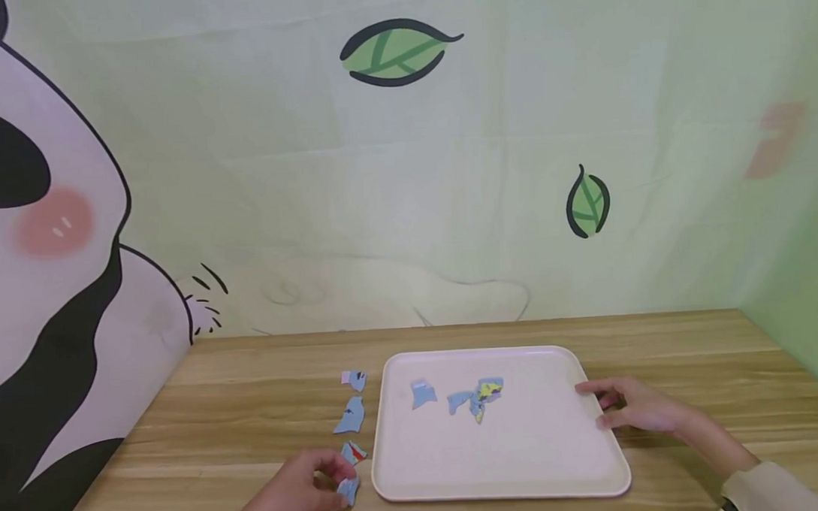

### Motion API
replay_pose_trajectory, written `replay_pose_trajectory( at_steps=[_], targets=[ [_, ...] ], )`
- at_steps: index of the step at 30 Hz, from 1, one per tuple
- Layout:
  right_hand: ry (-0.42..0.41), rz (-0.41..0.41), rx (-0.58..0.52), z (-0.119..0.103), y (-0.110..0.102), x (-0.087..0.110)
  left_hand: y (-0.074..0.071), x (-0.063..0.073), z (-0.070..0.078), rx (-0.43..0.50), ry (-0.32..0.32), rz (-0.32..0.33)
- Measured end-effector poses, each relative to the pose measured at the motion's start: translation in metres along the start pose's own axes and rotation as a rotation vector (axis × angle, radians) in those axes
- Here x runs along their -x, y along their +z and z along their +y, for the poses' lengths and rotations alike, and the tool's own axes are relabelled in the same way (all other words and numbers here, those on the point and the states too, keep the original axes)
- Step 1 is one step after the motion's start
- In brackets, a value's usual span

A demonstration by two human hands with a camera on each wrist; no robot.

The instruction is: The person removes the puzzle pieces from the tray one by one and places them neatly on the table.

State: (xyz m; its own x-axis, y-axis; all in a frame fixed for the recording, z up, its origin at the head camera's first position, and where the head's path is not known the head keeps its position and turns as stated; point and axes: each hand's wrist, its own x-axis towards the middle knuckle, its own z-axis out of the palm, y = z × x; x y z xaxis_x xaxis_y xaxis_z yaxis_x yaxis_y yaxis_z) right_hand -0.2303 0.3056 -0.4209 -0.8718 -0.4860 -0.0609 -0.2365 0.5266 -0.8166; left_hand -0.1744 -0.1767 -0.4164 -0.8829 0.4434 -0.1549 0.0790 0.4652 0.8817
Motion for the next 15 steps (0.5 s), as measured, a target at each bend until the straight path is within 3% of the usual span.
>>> replay_pose_trajectory(
  at_steps=[11,15],
  targets=[
    [0.004,0.009,-0.002,-0.0011,0.0009,0.0009,-0.0015,0.0003,0.0005,-0.070,-0.021,0.015],
    [-0.002,0.008,-0.001,-0.0021,0.0007,0.0003,-0.0029,0.0001,0.0004,-0.105,0.013,0.021]
  ],
)
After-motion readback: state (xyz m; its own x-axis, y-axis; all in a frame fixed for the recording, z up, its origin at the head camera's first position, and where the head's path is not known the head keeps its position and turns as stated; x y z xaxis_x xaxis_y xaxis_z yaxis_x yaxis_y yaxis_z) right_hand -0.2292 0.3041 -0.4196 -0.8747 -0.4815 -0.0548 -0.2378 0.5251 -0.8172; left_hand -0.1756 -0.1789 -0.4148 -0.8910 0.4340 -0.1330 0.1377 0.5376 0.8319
